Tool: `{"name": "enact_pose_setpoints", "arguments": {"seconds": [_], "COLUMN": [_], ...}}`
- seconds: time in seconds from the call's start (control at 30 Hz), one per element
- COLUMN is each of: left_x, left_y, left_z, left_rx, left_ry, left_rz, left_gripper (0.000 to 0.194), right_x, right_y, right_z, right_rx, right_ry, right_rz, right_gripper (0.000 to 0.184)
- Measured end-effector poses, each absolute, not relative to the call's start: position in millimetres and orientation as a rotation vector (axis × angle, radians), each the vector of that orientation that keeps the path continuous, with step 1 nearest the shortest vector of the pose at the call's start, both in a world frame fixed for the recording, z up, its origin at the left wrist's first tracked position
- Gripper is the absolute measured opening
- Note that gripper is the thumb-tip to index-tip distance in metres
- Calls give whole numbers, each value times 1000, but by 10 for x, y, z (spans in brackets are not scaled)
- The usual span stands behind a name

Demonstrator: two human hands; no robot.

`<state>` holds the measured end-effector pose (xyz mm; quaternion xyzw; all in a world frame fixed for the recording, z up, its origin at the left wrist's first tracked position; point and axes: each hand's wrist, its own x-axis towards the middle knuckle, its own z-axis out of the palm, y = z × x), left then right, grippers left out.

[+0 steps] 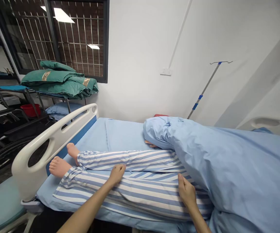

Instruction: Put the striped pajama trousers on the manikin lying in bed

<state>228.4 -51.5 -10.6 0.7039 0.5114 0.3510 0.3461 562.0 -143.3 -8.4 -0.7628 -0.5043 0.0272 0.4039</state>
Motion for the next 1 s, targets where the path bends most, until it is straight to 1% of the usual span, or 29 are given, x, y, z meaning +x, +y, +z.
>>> {"name": "enact_pose_setpoints", "arguments": {"seconds": [0.13,0.23,0.4,0.53,0.63,0.7,0.8,0.9,1.0], "left_x": [1545,1091,634,572,617,639,638,624,618], "left_y": [-388,-333,-328,-392,-440,-457,-456,-439,-429], "left_z": [-67,-64,-144,-210,-197,-173,-161,-186,-209], "left_rx": [1867,1877,1882,1944,2020,2047,2092,2090,2090], "left_ry": [1453,1582,1759,1912,2027,2047,2032,2028,2025], "left_rz": [905,872,778,633,440,371,316,306,308], "left_gripper": [35,33,31,28,31,32,32,32,32], "right_x": [5589,5587,5602,5608,5591,5562,5495,5385,5171], "right_y": [-1432,-1428,-1423,-1405,-1387,-1381,-1365,-1290,-1114], "right_z": [-58,-64,-93,-129,-145,-134,-81,-21,-15], "right_rx": [-2007,-2067,-2089,-2128,-2196,-2270,-2391,-2472,-2394], "right_ry": [-1298,-1312,-1366,-1416,-1483,-1535,-1606,-1626,-1694], "right_rz": [48,47,27,-1,-33,-40,-17,32,79], "right_gripper": [77,69,57,53,49,44,40,40,37]}}
